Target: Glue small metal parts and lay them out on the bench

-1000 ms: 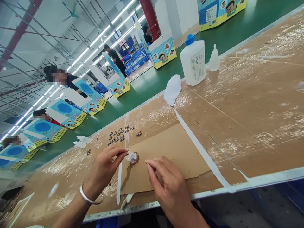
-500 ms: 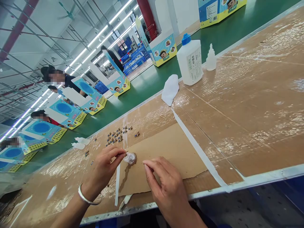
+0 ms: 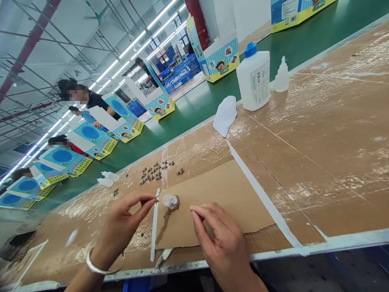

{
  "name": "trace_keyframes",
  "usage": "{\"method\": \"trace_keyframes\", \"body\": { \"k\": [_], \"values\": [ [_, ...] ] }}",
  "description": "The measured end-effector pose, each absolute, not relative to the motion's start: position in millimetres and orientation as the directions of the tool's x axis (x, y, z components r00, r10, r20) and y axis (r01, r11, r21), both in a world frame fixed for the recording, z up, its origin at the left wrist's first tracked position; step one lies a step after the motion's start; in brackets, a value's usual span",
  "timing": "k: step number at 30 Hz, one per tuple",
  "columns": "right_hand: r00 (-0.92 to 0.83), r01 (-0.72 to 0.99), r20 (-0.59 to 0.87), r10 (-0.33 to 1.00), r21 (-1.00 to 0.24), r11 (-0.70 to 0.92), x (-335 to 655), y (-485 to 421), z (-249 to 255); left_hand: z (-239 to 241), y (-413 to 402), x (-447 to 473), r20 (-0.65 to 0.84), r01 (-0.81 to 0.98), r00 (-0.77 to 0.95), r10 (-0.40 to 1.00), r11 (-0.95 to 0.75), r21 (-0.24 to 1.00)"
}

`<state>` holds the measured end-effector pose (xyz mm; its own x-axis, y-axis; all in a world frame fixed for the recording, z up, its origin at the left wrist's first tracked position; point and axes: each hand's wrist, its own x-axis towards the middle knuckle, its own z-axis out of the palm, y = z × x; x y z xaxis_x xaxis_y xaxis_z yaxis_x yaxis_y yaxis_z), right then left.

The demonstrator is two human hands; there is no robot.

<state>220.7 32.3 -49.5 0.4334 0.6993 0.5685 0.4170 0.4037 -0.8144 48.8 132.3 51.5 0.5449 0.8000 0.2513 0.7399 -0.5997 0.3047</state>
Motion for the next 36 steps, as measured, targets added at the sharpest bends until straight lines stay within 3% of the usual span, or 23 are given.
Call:
{"method": "trace_keyframes", "body": {
  "k": [6, 9, 15, 36],
  "values": [
    [0.408, 0.478, 0.567, 0.716, -0.801, 0.362, 222, 30, -53, 31, 105, -17, 0.201, 0.866, 0.081, 0.976, -0.168, 0.471],
    [0.38, 0.523, 0.583, 0.718, -0.776, 0.353, 221, 29, -54, 11, 93, -42, 0.129, 0.843, -0.02, 0.991, -0.053, 0.535],
    [0.384, 0.535, 0.557, 0.736, -0.784, 0.315, 222, 28, -53, -8, 88, -52, 0.048, 0.782, -0.09, 0.995, 0.041, 0.622],
    [0.442, 0.46, 0.445, 0.779, -0.858, 0.229, 218, 23, -47, -9, 96, -49, 0.017, 0.815, -0.077, 0.997, 0.053, 0.577]
  ]
}}
